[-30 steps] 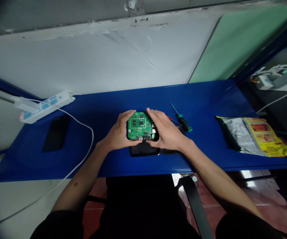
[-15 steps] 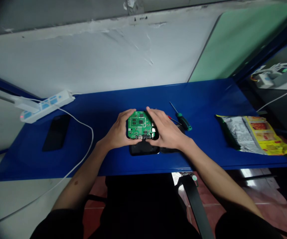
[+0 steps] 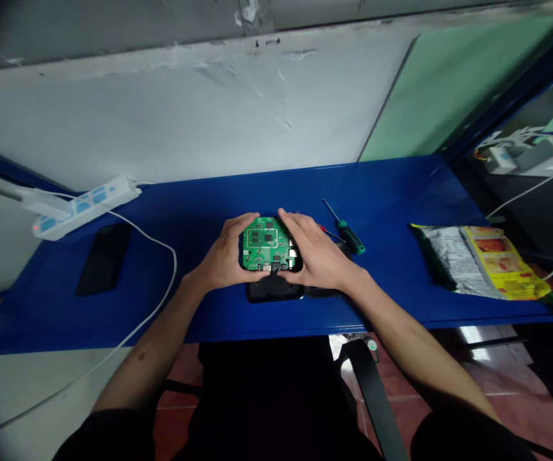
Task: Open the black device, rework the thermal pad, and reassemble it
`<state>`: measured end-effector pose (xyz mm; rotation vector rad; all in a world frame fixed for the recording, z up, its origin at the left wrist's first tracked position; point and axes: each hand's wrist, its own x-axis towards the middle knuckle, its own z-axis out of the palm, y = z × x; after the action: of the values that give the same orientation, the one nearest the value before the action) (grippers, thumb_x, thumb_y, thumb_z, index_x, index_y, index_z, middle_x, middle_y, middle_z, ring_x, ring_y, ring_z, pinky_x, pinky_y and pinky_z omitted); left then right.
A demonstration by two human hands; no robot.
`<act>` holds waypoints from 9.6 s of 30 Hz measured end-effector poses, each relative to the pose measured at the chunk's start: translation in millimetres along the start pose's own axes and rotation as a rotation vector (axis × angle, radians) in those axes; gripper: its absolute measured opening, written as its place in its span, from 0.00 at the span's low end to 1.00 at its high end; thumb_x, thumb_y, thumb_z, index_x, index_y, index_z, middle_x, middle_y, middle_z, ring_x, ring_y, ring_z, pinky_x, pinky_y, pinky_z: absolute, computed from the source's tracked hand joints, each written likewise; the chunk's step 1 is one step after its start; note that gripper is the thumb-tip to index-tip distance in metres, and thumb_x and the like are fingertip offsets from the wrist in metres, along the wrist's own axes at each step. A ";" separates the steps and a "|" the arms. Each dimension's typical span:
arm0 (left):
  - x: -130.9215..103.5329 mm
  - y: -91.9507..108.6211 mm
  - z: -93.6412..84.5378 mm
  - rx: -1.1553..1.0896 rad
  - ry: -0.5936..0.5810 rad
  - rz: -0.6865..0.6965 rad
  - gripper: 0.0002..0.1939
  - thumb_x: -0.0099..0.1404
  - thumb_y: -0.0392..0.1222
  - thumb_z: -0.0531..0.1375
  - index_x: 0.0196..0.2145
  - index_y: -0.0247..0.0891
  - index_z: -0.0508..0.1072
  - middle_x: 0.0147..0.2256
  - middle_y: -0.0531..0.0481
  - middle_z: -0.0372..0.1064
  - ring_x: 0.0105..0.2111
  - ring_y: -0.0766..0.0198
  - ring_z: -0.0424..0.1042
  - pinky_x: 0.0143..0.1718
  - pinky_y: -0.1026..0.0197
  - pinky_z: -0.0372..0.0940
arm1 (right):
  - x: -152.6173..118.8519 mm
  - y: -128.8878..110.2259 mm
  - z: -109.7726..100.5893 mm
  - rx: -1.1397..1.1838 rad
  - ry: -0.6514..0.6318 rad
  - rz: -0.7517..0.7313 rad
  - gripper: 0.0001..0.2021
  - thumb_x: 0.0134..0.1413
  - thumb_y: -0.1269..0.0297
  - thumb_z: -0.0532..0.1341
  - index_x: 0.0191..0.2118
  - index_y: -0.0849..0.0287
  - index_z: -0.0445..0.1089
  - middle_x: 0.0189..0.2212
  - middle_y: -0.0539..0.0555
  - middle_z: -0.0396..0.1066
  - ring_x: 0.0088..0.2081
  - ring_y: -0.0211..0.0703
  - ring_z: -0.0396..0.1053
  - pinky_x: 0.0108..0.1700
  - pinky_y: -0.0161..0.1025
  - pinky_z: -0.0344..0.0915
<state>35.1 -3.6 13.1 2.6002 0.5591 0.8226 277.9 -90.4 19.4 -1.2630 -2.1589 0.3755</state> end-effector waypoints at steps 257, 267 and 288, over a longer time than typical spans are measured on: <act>-22.1 52.2 -33.8 0.017 -0.264 -0.070 0.61 0.51 0.54 0.74 0.71 0.41 0.42 0.67 0.37 0.53 0.68 0.39 0.52 0.72 0.34 0.40 | -24.7 -59.8 -17.7 -0.114 -0.028 0.069 0.54 0.46 0.46 0.72 0.71 0.56 0.43 0.63 0.70 0.61 0.62 0.68 0.64 0.60 0.67 0.67; -2.0 65.8 -28.7 0.089 -0.322 0.004 0.56 0.53 0.54 0.73 0.69 0.38 0.47 0.65 0.35 0.55 0.67 0.38 0.54 0.71 0.36 0.41 | -21.5 -62.1 -13.6 -0.145 0.023 -0.019 0.55 0.48 0.46 0.71 0.73 0.58 0.40 0.62 0.71 0.62 0.61 0.68 0.65 0.57 0.68 0.69; -10.3 60.5 -44.2 -0.388 -0.141 -0.160 0.63 0.47 0.54 0.76 0.70 0.48 0.44 0.66 0.37 0.48 0.68 0.35 0.52 0.67 0.36 0.57 | -16.2 -53.6 19.2 0.195 -0.052 0.096 0.67 0.44 0.44 0.73 0.74 0.52 0.22 0.74 0.70 0.40 0.71 0.71 0.51 0.67 0.70 0.56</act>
<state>16.3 -50.9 69.0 2.2063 0.5026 0.6194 234.8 -130.4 26.4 -1.2611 -2.0519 0.6485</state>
